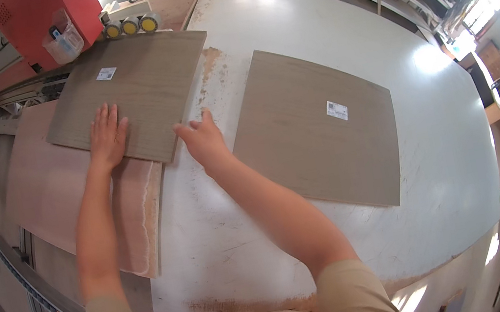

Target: The person repeatedly picks up flat cardboard sheets from a table and stacks them into a growing pile. The person handles the sheets one at a time, aligning them before placing them down. The task continues throughout the clip with no other objects or tools involved.

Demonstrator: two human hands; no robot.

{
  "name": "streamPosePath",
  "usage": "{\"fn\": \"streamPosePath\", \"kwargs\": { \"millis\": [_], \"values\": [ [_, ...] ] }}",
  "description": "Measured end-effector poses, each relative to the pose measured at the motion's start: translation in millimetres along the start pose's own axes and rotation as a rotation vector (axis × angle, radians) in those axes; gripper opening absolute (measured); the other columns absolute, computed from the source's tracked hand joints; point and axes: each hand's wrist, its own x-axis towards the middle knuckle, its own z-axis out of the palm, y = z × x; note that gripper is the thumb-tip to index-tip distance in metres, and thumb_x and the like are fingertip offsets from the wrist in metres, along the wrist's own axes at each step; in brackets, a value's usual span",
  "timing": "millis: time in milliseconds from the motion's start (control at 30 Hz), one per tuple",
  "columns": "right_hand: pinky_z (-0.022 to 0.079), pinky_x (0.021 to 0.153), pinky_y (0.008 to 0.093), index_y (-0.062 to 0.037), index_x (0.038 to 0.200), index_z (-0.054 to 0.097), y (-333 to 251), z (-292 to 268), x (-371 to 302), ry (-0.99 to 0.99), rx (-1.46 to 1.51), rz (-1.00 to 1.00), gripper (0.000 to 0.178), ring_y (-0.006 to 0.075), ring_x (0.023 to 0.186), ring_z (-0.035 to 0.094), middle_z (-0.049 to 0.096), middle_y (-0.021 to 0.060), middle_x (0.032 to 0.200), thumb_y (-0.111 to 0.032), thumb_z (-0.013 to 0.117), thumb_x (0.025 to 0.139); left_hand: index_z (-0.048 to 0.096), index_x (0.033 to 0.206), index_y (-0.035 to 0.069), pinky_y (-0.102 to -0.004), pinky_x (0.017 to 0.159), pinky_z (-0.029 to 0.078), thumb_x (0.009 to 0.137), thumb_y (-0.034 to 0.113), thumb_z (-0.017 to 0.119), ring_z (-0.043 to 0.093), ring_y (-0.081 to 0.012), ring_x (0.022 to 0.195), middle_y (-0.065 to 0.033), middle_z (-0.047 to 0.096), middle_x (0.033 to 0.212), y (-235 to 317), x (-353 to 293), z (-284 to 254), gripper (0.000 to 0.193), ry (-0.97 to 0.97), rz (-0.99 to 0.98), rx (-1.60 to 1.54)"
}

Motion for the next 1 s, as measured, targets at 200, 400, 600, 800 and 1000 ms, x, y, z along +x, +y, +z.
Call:
{"fn": "streamPosePath", "kwargs": {
  "millis": [200,400,600,800,1000],
  "values": [
    [0.045,0.093,0.0366,0.0017,0.134,0.036,-3,23,-2,-0.025,0.198,0.048,0.052,0.0251,0.114,0.054,0.052,0.0177,0.129,-0.011,0.061,0.090,0.041,0.144,0.006,-0.0443,0.116,0.024,0.100,0.047,0.039,0.028,-0.0382,0.141,-0.0217,0.035,0.151,2,-5,-6,0.060,-0.037,0.193,-0.291],
    [0.046,0.095,0.0352,-0.0021,0.149,0.022,-20,-50,-66,0.144,0.389,-0.043,0.065,0.0255,0.118,0.053,0.047,0.0180,0.137,-0.008,0.056,0.094,0.045,0.139,-0.001,-0.0420,0.108,0.035,0.095,0.048,0.051,0.044,-0.0401,0.132,-0.0249,0.048,0.140,-75,25,-47,0.067,0.016,-0.438,-0.054],
    [0.044,0.099,0.0332,-0.0017,0.148,0.028,9,-141,-116,0.189,0.357,-0.199,0.059,0.0233,0.121,0.051,0.047,0.0157,0.139,-0.008,0.055,0.096,0.060,0.118,-0.005,-0.0314,0.089,0.044,0.093,0.039,0.059,0.061,-0.0196,0.099,-0.0120,0.067,0.107,-51,22,-65,0.050,-0.377,-0.334,-0.815],
    [0.042,0.102,0.0320,0.0038,0.146,0.032,36,-268,-175,0.238,0.302,-0.254,0.057,0.0203,0.121,0.051,0.050,0.0151,0.137,-0.008,0.054,0.095,0.064,0.106,-0.004,-0.0299,0.080,0.045,0.091,0.038,0.062,0.059,-0.0142,0.088,-0.0080,0.067,0.095,81,-20,-71,0.045,-0.473,-0.173,-0.889],
    [0.046,0.095,0.0289,0.0017,0.145,0.038,40,-362,-212,0.427,0.131,-0.218,0.053,0.0158,0.117,0.054,0.056,0.0101,0.132,-0.012,0.053,0.096,0.063,0.106,-0.008,-0.0332,0.079,0.048,0.092,0.036,0.061,0.062,-0.0193,0.087,-0.0123,0.069,0.095,183,-35,-66,0.046,-0.551,-0.153,-0.970]
  ]
}}
